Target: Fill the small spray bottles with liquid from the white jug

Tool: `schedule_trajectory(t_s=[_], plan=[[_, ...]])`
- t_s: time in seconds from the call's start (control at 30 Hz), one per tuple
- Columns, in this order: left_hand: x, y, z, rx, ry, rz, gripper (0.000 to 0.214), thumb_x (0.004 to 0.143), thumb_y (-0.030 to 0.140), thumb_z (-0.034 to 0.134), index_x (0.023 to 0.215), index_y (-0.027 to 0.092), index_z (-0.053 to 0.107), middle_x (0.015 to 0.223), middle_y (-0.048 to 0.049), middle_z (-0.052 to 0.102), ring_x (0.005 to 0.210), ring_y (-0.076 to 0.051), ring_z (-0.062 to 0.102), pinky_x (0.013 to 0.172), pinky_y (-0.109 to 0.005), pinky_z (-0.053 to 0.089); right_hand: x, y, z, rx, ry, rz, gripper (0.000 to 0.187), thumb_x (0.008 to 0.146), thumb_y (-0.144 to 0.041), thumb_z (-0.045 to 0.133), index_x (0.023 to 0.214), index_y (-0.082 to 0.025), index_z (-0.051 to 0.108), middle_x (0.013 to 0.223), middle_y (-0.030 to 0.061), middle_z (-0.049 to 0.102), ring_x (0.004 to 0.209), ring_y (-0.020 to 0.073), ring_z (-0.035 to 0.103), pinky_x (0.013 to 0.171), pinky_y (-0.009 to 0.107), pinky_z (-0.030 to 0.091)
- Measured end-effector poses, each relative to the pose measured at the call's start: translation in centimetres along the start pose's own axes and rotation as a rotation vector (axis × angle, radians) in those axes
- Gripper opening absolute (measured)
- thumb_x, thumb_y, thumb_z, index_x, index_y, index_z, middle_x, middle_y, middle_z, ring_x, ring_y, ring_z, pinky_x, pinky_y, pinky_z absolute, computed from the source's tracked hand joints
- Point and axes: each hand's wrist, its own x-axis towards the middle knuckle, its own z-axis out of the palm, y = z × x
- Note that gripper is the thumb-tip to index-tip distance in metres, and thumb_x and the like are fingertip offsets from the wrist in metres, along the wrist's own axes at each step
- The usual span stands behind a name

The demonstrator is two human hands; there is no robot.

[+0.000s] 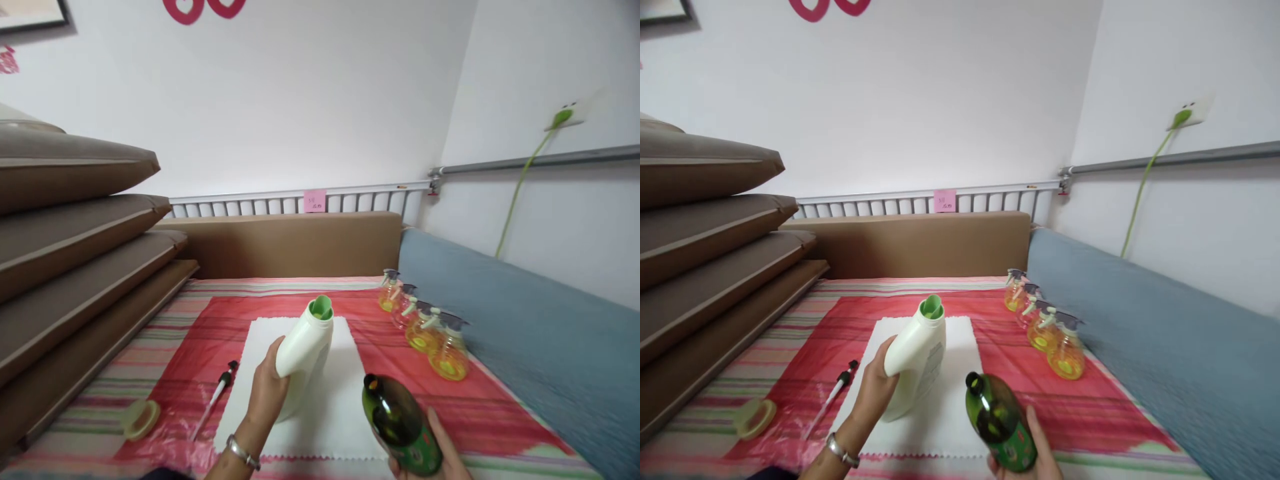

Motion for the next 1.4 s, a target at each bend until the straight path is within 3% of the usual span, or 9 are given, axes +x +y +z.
schedule_trajectory(t_s=[0.17,0.27,0.4,0.63,0.9,1.17,1.3,1.4], plan=[[-0.1,1.7,1.8,0.213,-0.181,0.116,0.062,0.069,0.008,0.046,0.129,0.025,0.042,0.12,-0.003,0.061,0.105,-0.021,0.059,0.09,-0.029,0.045,-1.5,-7.2,3.3,-0.077,0.015,-0.276,0.035,0.074,-0.044,0.063,0.102,-0.023,0.061,0.086,0.0022,0.072,0.069,0.0192,0.066,0.054,0.029,0.052],[1.7,3.3,2.4,0.313,-0.298,0.13,0.063,0.07,0.007,0.047,0.129,0.028,0.042,0.116,-0.0015,0.064,0.101,-0.021,0.062,0.086,-0.027,0.046,-2.0,-10.5,4.4,-0.129,0.026,-0.38,0.031,0.076,-0.047,0.06,0.099,-0.026,0.062,0.083,-0.0003,0.072,0.065,0.0177,0.063,0.051,0.028,0.05],[4.8,5.2,2.7,0.407,-0.385,0.128,0.058,0.072,0.01,0.05,0.125,0.031,0.046,0.11,-0.0011,0.067,0.099,-0.022,0.062,0.081,-0.026,0.045,-1.7,-12.9,4.5,-0.148,0.082,-0.413,0.027,0.074,-0.044,0.064,0.091,-0.024,0.062,0.076,-0.0004,0.071,0.06,0.0165,0.061,0.048,0.026,0.048],[6.5,5.2,3.6,0.43,-0.391,0.181,0.055,0.071,0.013,0.052,0.123,0.032,0.048,0.108,-0.0004,0.068,0.097,-0.022,0.063,0.077,-0.025,0.043,0.1,-15.4,3.5,-0.338,0.161,-0.447,0.037,0.071,-0.047,0.066,0.098,-0.023,0.058,0.076,-0.0006,0.07,0.066,0.0167,0.063,0.053,0.026,0.048],[6.3,5.7,3.6,0.447,-0.416,0.131,0.056,0.071,0.011,0.05,0.123,0.033,0.047,0.109,-0.0008,0.068,0.098,-0.023,0.062,0.077,-0.026,0.042,1.4,-16.6,4.9,-0.524,0.198,-0.505,0.04,0.067,-0.051,0.067,0.095,-0.025,0.055,0.068,-0.0036,0.065,0.056,0.0145,0.059,0.045,0.023,0.044],[6.3,6.2,3.4,0.422,-0.435,0.068,0.054,0.074,0.014,0.051,0.124,0.032,0.047,0.108,-0.0023,0.068,0.099,-0.023,0.061,0.081,-0.027,0.042,1.3,-17.3,6.9,-0.776,0.249,-0.66,0.052,0.067,-0.053,0.065,0.11,-0.027,0.051,0.103,0.0041,0.063,0.078,0.0194,0.062,0.052,0.025,0.049],[6.3,6.4,3.3,0.407,-0.434,0.046,0.053,0.073,0.014,0.052,0.123,0.032,0.048,0.108,-0.0022,0.068,0.099,-0.023,0.061,0.081,-0.028,0.042,1.1,-18.0,7.9,-0.909,0.248,-0.715,0.056,0.065,-0.054,0.066,0.111,-0.025,0.051,0.108,0.0065,0.062,0.079,0.0215,0.063,0.05,0.025,0.048],[6.4,6.3,3.3,0.402,-0.434,0.059,0.053,0.073,0.014,0.052,0.123,0.032,0.048,0.109,-0.002,0.068,0.1,-0.023,0.061,0.08,-0.027,0.042,1.2,-18.4,8.4,-0.989,0.224,-0.759,0.054,0.066,-0.052,0.066,0.111,-0.025,0.05,0.111,0.0064,0.061,0.086,0.0226,0.062,0.059,0.028,0.051]])
